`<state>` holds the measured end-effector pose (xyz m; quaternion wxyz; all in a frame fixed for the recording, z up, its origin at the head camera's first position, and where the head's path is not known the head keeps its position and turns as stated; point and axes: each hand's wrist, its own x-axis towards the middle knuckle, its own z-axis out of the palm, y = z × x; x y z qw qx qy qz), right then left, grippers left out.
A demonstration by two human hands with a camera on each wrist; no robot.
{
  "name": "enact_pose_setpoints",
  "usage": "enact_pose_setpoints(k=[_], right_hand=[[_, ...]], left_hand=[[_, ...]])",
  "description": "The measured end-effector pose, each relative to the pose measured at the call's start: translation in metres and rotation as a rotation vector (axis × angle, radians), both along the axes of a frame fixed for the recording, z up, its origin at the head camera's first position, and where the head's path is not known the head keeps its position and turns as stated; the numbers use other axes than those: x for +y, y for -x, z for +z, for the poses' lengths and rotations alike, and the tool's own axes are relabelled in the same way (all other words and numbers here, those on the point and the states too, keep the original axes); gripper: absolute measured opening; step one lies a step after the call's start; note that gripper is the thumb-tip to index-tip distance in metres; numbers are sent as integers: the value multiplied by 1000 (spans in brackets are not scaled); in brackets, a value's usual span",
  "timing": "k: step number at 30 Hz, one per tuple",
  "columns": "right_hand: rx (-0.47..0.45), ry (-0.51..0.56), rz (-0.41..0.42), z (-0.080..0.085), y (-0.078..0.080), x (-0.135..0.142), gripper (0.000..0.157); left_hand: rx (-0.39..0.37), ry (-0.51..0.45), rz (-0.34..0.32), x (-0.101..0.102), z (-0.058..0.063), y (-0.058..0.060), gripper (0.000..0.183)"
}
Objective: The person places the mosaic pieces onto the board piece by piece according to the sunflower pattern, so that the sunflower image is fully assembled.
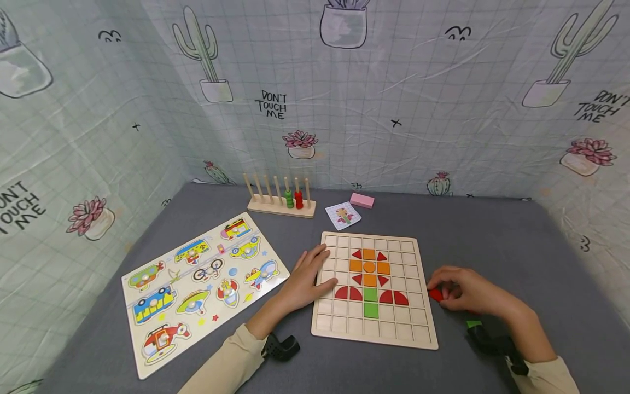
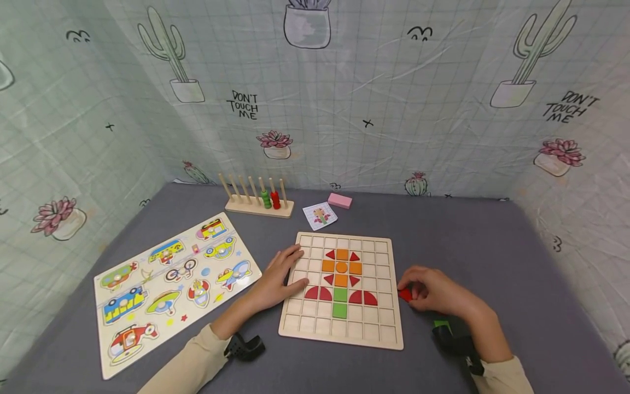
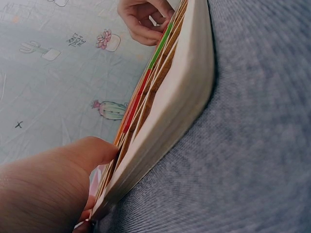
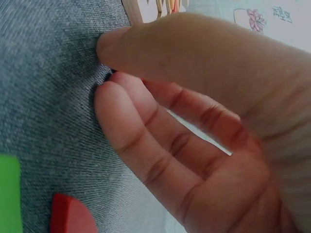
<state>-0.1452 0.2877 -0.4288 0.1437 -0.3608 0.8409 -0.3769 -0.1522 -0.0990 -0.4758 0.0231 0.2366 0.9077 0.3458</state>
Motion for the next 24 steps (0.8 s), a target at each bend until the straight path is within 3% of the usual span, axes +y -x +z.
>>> enact_pose_setpoints(k=[8,15,24], right_hand=[[41,-21,-12,4,-1,-1,24],[89,3,27,13,-6,-15,24],[61,-11,74,18,-13,-41,23]], left_hand=[[7,0,-2,0,0,0,69],[6,-2,1,0,0,0,69],[0,-4,-3,0,2,0,69]])
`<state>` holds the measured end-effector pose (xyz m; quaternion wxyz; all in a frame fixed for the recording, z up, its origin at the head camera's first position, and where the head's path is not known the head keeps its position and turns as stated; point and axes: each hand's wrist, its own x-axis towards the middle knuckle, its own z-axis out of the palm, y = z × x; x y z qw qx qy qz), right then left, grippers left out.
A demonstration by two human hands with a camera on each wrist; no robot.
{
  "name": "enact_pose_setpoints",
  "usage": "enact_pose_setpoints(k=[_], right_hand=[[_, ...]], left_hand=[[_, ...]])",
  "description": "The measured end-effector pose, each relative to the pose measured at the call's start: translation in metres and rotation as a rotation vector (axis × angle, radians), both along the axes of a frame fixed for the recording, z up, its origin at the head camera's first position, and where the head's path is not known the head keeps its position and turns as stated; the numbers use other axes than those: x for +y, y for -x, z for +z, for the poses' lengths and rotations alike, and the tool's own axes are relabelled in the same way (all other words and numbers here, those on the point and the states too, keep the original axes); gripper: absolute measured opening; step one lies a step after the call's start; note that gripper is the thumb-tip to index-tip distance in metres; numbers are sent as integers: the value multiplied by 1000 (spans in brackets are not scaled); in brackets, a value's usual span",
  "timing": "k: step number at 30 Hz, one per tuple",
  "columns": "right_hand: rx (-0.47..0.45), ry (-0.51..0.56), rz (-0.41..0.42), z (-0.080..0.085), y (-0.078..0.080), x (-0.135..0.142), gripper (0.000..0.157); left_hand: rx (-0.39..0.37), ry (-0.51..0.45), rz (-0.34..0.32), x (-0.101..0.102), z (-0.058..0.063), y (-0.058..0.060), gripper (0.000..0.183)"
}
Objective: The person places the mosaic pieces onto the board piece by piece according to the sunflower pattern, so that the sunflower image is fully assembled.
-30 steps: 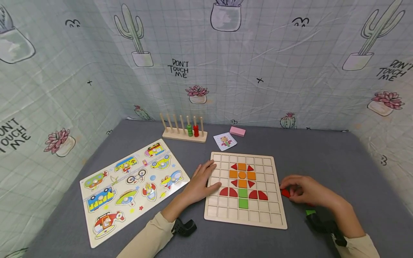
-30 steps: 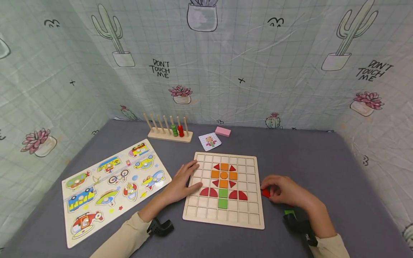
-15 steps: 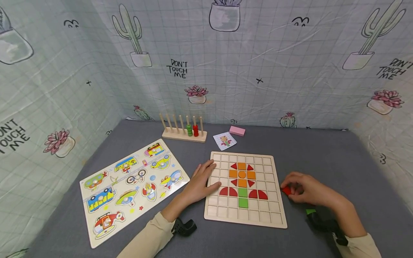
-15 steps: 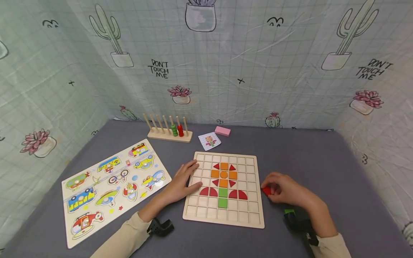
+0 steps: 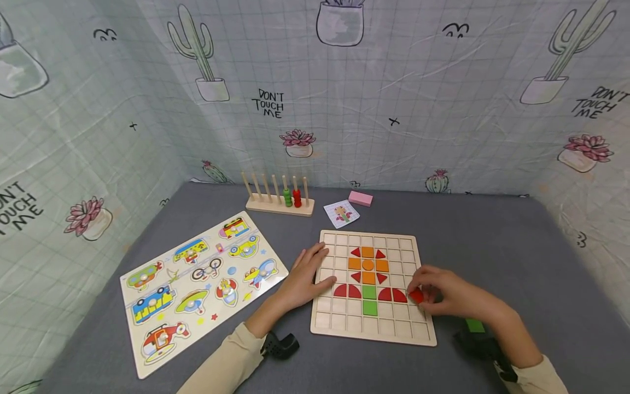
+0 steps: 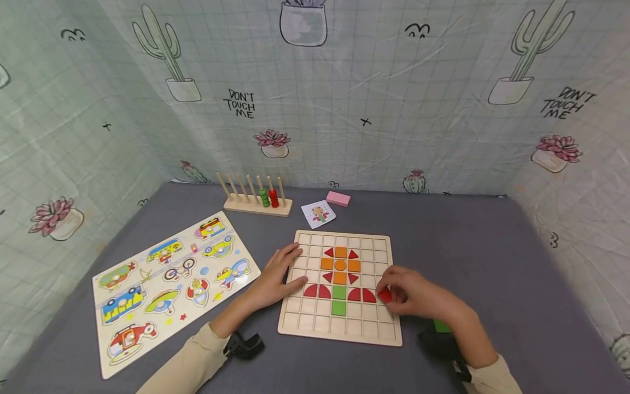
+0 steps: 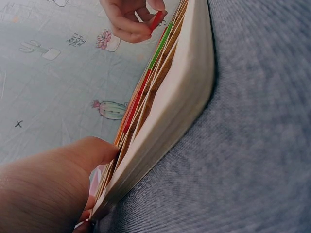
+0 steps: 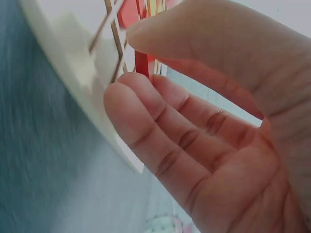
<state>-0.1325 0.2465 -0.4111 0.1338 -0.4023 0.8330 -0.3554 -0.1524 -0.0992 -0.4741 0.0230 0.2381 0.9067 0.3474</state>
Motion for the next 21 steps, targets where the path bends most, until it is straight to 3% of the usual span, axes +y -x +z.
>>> enact_pose_setpoints(k=[7,15,21], right_hand=[[-74,-41,6,-1,-7,-22,22],[-50,11,66,-6,-13,-37,17],[-29,-61,55,-9,-14,-44,10]], left_hand=[[-2,3,2,0,0,0,69],[12,11,6,0,-2,1,69],[7,5,6,0,-3,1,69]])
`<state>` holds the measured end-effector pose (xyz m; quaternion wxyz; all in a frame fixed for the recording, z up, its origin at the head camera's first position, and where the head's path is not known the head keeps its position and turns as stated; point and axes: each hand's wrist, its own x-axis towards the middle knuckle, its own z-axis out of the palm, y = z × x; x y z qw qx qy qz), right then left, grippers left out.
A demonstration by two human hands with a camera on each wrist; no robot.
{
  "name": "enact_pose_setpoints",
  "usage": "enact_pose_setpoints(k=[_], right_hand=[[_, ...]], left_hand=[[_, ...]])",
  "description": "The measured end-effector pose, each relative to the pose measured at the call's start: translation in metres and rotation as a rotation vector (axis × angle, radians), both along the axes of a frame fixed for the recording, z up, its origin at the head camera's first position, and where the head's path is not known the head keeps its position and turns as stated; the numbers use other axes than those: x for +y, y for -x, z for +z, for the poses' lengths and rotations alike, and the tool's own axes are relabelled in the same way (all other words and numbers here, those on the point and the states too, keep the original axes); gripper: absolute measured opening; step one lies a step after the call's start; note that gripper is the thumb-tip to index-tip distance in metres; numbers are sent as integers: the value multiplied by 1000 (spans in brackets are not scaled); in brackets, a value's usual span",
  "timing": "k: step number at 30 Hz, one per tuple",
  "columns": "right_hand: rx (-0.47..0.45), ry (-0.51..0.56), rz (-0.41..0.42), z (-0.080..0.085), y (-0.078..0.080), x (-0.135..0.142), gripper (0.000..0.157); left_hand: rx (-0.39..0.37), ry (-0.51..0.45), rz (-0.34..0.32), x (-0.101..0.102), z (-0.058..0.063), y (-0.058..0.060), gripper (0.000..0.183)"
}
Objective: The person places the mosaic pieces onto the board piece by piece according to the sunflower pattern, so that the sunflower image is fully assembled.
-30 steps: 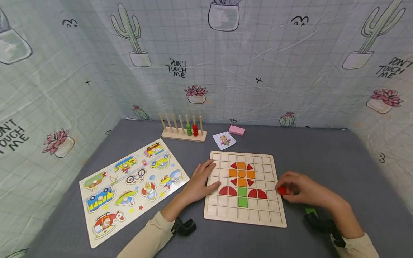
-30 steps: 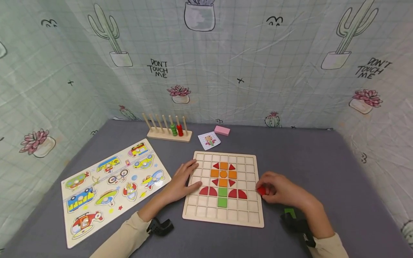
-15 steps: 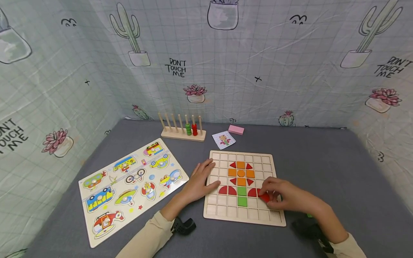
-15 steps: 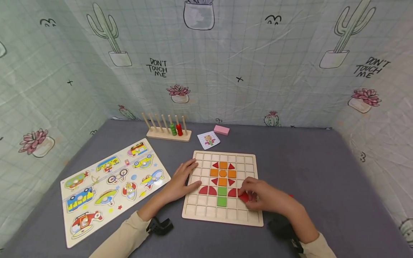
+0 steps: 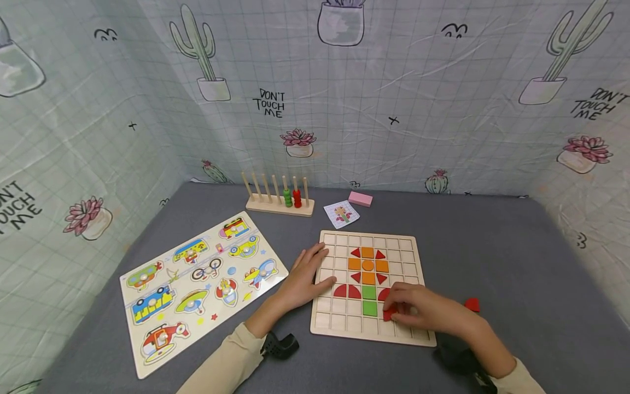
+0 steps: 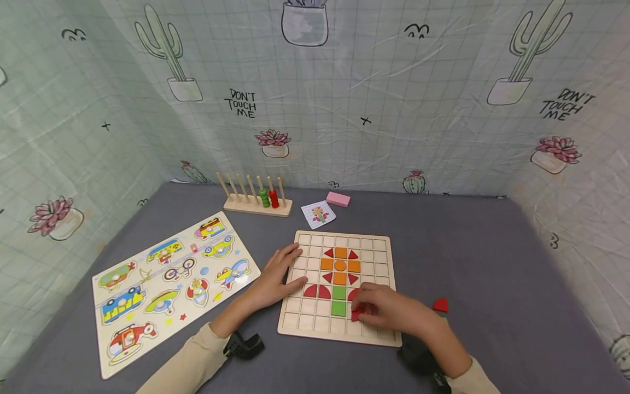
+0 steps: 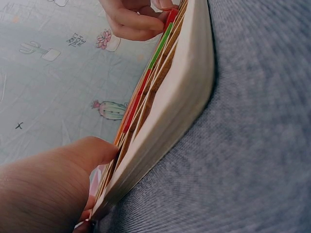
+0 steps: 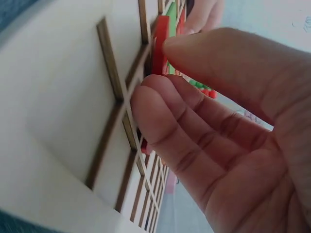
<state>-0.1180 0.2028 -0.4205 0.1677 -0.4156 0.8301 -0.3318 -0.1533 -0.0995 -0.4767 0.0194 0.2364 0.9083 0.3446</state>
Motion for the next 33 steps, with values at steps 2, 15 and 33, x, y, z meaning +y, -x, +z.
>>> enact_pose_setpoints(k=[2,15,33], right_hand=[[9,-12,-3,-1,0,-2,9],[47,22,-22,-9,0,-9,11],[112,92,15,-8,1,-4,10]], left_hand=[[0,-2,-1,0,0,0,69],[-5,0,4,-2,0,-1,69],[-9,-19,-3,-1,1,-2,69]])
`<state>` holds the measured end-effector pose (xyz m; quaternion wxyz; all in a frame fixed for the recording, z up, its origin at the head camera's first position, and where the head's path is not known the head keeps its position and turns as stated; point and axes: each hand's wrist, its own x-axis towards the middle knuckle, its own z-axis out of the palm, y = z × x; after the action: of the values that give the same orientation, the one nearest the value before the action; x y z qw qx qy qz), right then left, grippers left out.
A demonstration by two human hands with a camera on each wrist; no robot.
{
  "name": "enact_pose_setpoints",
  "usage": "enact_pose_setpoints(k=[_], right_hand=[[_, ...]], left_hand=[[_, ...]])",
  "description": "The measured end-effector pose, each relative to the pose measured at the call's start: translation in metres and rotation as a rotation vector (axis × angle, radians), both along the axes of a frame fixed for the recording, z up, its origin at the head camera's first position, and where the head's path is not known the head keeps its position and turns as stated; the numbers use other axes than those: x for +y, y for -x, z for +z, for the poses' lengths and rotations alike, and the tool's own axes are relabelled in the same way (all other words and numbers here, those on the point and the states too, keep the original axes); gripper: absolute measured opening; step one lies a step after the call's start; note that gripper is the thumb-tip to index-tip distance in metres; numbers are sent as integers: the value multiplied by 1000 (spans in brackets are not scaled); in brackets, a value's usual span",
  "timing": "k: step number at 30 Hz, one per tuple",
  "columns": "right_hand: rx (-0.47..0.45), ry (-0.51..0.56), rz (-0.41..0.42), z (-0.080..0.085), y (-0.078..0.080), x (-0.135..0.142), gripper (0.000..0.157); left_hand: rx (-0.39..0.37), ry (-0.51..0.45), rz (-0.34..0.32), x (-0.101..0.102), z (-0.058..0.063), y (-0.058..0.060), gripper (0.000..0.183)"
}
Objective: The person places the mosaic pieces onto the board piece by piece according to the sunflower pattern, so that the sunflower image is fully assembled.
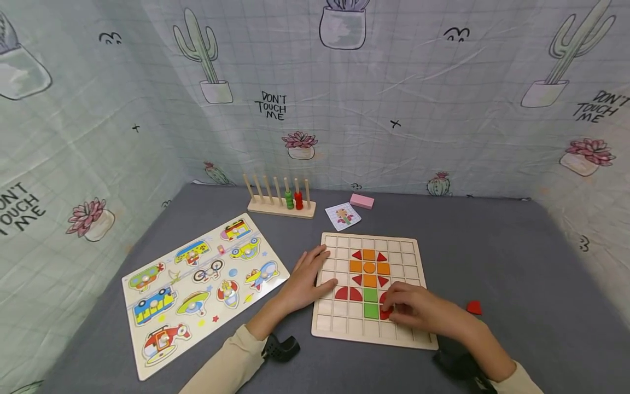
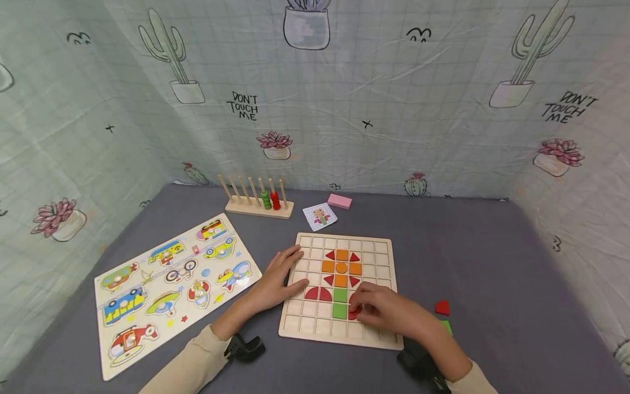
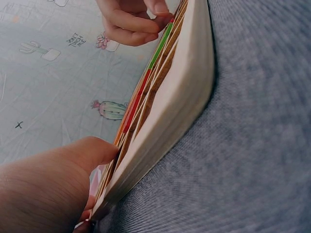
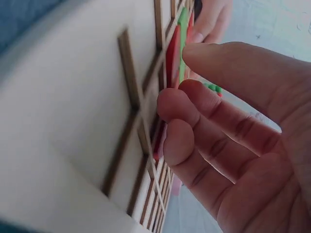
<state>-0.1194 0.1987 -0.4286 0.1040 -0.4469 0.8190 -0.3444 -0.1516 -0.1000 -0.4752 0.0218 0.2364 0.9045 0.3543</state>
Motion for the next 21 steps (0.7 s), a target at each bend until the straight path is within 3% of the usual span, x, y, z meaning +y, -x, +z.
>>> enact_pose_setpoints(k=[5,9,21], right_hand=[[-5,28,-12,3,2,12,12],[-41,4,-22,8,4,25,10],[-26,-65,-107,22,10,66,13]], left_hand=[[-4,1,-9,1,0,-1,69],[1,4,-2,0,0,0,69],[1,6,10,0,-1,1,69]])
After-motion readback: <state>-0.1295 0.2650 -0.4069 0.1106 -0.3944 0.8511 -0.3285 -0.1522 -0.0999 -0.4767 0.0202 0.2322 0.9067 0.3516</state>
